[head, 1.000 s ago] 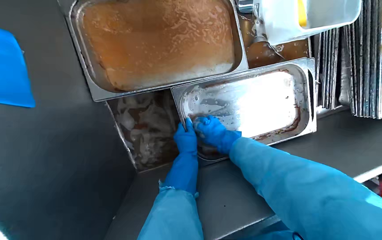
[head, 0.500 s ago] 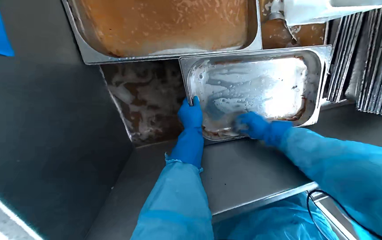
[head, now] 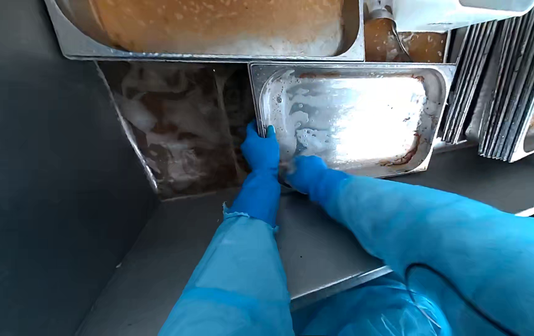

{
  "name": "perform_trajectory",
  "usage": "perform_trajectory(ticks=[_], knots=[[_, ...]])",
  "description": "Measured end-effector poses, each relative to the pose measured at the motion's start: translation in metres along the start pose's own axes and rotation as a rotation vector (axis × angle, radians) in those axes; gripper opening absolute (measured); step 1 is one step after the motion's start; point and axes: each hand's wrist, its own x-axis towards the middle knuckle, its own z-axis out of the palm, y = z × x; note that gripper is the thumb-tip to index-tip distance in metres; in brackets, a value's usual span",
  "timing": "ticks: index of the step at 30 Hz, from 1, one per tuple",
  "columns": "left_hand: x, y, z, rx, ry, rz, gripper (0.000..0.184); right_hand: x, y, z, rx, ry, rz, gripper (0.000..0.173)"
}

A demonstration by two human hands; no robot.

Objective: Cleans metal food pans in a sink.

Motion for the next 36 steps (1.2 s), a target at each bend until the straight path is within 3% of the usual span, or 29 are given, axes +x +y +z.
perform_trajectory(ticks=[2,5,7,9,12,14,16,20,22,25,27,29,32,33,34,36], knots=[[0.006,-0.002,-0.005,0.009,0.006,0.019,0.047,0.003,0.001,-0.002,-0.033,-0.006,-0.045,0.041],[0.003,-0.003,-0.002,0.01,-0.001,0.034,0.046,-0.022,0.126,-0.035,-0.131,0.078,0.184,0.049],[0.0,-0.003,-0.003,0.01,0.007,0.032,0.047,-0.038,0.17,-0.054,-0.195,0.124,0.341,0.047],[0.004,0.002,-0.002,0.006,0.015,0.032,0.047,-0.028,0.129,-0.046,-0.167,0.107,0.35,0.048],[-0.002,-0.001,-0.001,0.037,-0.009,0.007,0.049,-0.013,0.008,-0.003,-0.063,0.0,0.078,0.044],[0.002,-0.002,-0.007,0.028,-0.008,0.006,0.05,-0.002,-0.029,0.004,-0.013,-0.027,-0.052,0.041],[0.006,-0.004,-0.011,0.022,-0.009,0.024,0.05,0.003,-0.025,0.009,0.14,-0.009,-0.072,0.044],[0.001,-0.013,-0.011,0.014,-0.039,0.076,0.062,0.013,-0.046,0.019,0.654,0.193,0.069,0.043],[0.007,-0.014,-0.015,0.023,-0.044,0.083,0.064,0.016,-0.038,0.024,0.518,0.15,-0.057,0.04],[0.006,-0.017,-0.017,0.064,-0.044,0.083,0.062,0.01,-0.005,0.015,-0.175,0.027,-0.36,0.031],[0.007,-0.013,-0.017,0.058,-0.024,0.088,0.061,0.008,0.011,0.004,-0.42,0.031,-0.438,0.028],[0.006,-0.009,-0.017,0.049,-0.02,0.064,0.061,0.004,0.0,0.004,-0.325,0.042,-0.358,0.031],[0.004,-0.009,-0.017,0.056,-0.039,0.0,0.064,0.012,-0.047,0.012,0.407,0.098,-0.103,0.031],[0.007,-0.009,-0.018,0.059,-0.045,-0.004,0.065,0.016,-0.053,0.014,0.515,0.127,-0.088,0.03],[0.012,-0.009,-0.02,0.065,-0.04,0.001,0.066,0.017,-0.048,0.017,0.471,0.12,-0.159,0.029],[0.012,-0.011,-0.021,0.084,-0.037,0.021,0.064,0.009,-0.024,0.02,0.057,0.046,-0.362,0.028]])
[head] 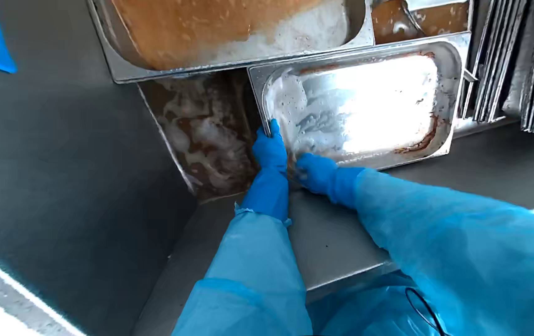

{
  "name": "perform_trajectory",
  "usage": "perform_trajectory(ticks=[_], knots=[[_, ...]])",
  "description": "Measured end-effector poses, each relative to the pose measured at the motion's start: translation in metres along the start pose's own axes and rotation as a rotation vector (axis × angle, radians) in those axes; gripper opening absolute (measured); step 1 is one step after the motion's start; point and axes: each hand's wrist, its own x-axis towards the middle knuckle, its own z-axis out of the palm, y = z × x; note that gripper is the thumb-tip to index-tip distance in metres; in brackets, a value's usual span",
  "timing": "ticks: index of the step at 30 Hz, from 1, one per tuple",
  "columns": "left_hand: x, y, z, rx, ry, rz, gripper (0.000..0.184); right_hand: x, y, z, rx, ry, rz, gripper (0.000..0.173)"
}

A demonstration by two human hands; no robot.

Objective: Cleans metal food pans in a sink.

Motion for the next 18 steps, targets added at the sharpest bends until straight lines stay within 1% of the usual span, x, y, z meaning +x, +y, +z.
perform_trajectory(ticks=[1,2,3,4,5,6,7,8,9,10,11,12,14,15,16,18], knots=[[-0.001,0.0,0.001,0.005,-0.002,0.003,0.063,-0.005,0.006,-0.003,-0.167,-0.059,-0.074,0.029],[-0.005,0.0,0.003,0.001,-0.002,-0.005,0.063,-0.006,0.004,-0.007,-0.246,-0.096,-0.104,0.029],[-0.008,0.001,0.003,-0.01,-0.004,-0.016,0.063,-0.005,-0.003,-0.009,-0.214,-0.093,-0.084,0.029],[-0.01,0.003,0.002,-0.016,-0.005,-0.021,0.063,0.0,-0.011,-0.01,-0.057,-0.035,-0.014,0.03],[-0.008,0.004,0.001,-0.02,-0.001,-0.012,0.063,0.006,-0.015,-0.008,0.157,0.062,0.047,0.027],[-0.005,0.005,-0.001,-0.019,0.0,0.001,0.063,0.009,-0.011,-0.002,0.32,0.142,0.036,0.024],[-0.003,0.003,-0.003,-0.015,-0.006,0.01,0.063,0.006,0.001,0.008,0.392,0.168,-0.055,0.023],[-0.003,0.0,-0.006,-0.002,-0.016,0.016,0.063,-0.003,0.017,0.015,0.361,0.141,-0.187,0.023],[-0.005,-0.001,-0.006,0.008,-0.025,0.015,0.063,-0.013,0.031,0.013,0.232,0.078,-0.302,0.023],[-0.005,-0.001,-0.005,0.015,-0.027,0.009,0.063,-0.02,0.039,0.006,0.069,0.005,-0.351,0.024],[-0.007,0.0,-0.003,0.02,-0.027,-0.002,0.063,-0.024,0.037,0.0,-0.048,-0.037,-0.363,0.027],[-0.01,0.001,-0.002,0.037,-0.031,-0.01,0.064,-0.026,0.027,0.0,-0.097,-0.045,-0.362,0.03],[-0.008,0.006,-0.003,0.053,-0.039,-0.008,0.066,-0.013,0.003,0.005,-0.008,0.07,-0.393,0.032],[-0.003,0.008,-0.005,0.045,-0.037,-0.004,0.065,-0.005,0.003,0.007,0.05,0.111,-0.424,0.034],[-0.002,0.008,-0.006,0.052,-0.039,-0.008,0.064,-0.002,0.011,0.011,0.09,0.107,-0.457,0.039],[-0.006,0.001,-0.008,0.077,-0.053,-0.028,0.064,-0.015,0.04,0.01,0.031,0.02,-0.496,0.042]])
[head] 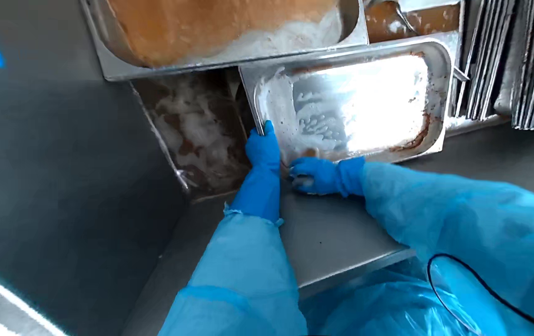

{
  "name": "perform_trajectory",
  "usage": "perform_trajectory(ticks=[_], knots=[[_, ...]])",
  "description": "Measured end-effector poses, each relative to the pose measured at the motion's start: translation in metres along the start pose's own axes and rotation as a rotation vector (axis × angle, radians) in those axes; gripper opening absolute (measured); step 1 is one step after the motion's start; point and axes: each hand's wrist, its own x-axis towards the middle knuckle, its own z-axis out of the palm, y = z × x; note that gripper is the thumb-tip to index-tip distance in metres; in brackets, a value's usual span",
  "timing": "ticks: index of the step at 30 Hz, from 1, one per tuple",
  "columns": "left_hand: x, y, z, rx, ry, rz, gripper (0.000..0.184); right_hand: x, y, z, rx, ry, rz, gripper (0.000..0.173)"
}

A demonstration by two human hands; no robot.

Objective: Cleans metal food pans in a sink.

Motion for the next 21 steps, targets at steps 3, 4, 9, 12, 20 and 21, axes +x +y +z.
perform_trajectory(ticks=[3,4,9,12,20,21], knots=[[0.006,0.001,0.003,-0.031,0.015,0.025,0.062,-0.073,0.041,-0.047,-0.183,-0.132,0.098,0.044],[0.005,0.0,0.003,-0.036,0.021,0.025,0.061,-0.104,0.056,-0.063,-0.243,-0.158,0.158,0.043],[0.003,0.003,0.004,-0.082,0.044,-0.001,0.058,-0.164,0.078,-0.095,-0.423,-0.199,0.194,0.034],[-0.002,0.005,0.005,-0.052,0.025,-0.019,0.055,-0.074,0.024,-0.044,-0.391,-0.195,-0.04,0.028],[0.0,0.004,-0.001,-0.011,-0.044,0.006,0.051,-0.139,0.078,-0.073,-0.303,-0.142,0.05,0.026],[0.001,0.005,0.0,-0.014,-0.037,0.004,0.051,-0.178,0.101,-0.095,-0.328,-0.125,0.226,0.029]])
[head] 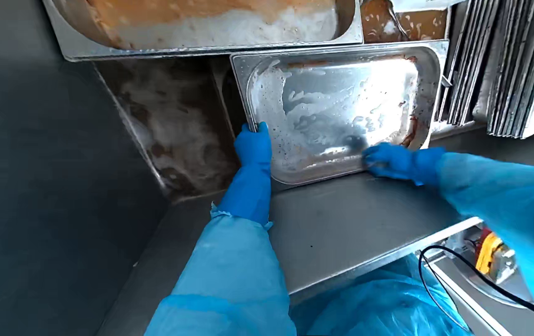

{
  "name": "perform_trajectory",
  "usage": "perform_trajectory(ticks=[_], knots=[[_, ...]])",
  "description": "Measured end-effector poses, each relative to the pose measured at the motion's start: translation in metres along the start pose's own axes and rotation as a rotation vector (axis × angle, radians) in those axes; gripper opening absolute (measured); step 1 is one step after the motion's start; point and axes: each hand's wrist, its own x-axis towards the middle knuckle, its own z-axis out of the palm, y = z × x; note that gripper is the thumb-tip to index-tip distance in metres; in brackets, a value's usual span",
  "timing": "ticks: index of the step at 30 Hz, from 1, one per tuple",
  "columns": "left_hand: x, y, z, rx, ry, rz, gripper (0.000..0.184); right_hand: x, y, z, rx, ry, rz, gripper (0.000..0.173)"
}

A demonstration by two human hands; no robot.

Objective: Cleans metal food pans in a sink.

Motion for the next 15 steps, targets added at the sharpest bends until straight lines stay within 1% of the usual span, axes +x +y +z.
perform_trajectory(ticks=[1,2,3,4,5,6,8,9,10,11,12,13,15], knots=[[0.001,0.002,0.0,-0.006,0.006,-0.007,0.051,-0.025,0.029,-0.008,-0.03,-0.021,0.169,0.03],[0.002,0.002,0.001,-0.011,0.014,-0.013,0.051,-0.039,0.042,-0.015,-0.063,-0.051,0.309,0.03],[0.001,0.003,0.002,-0.015,0.029,-0.012,0.051,-0.039,0.038,-0.019,-0.085,-0.076,0.41,0.031],[0.001,0.003,0.004,-0.017,0.041,-0.013,0.051,-0.024,0.021,-0.019,-0.09,-0.089,0.459,0.033],[0.0,0.003,0.005,-0.023,0.045,-0.018,0.051,0.002,-0.007,-0.014,-0.067,-0.084,0.456,0.037],[-0.002,0.003,0.005,-0.032,0.045,-0.024,0.051,0.036,-0.044,-0.008,-0.014,-0.076,0.408,0.039],[-0.002,0.003,0.006,-0.04,0.053,-0.026,0.052,0.112,-0.121,0.005,0.101,-0.047,0.257,0.04],[-0.001,0.003,0.006,-0.032,0.058,-0.026,0.052,0.141,-0.154,0.008,0.139,-0.055,0.199,0.04],[-0.001,0.001,0.006,-0.023,0.056,-0.029,0.052,0.158,-0.175,0.009,0.166,-0.062,0.155,0.038],[0.0,0.0,0.004,-0.012,0.052,-0.03,0.052,0.163,-0.179,0.009,0.178,-0.064,0.138,0.037],[0.002,0.001,0.003,-0.006,0.047,-0.029,0.052,0.154,-0.165,0.009,0.174,-0.061,0.141,0.036],[0.002,0.0,0.003,-0.008,0.044,-0.027,0.052,0.134,-0.14,0.008,0.157,-0.057,0.178,0.036],[0.001,0.001,0.002,-0.02,0.031,-0.019,0.052,0.085,-0.08,-0.002,0.103,-0.07,0.336,0.039]])
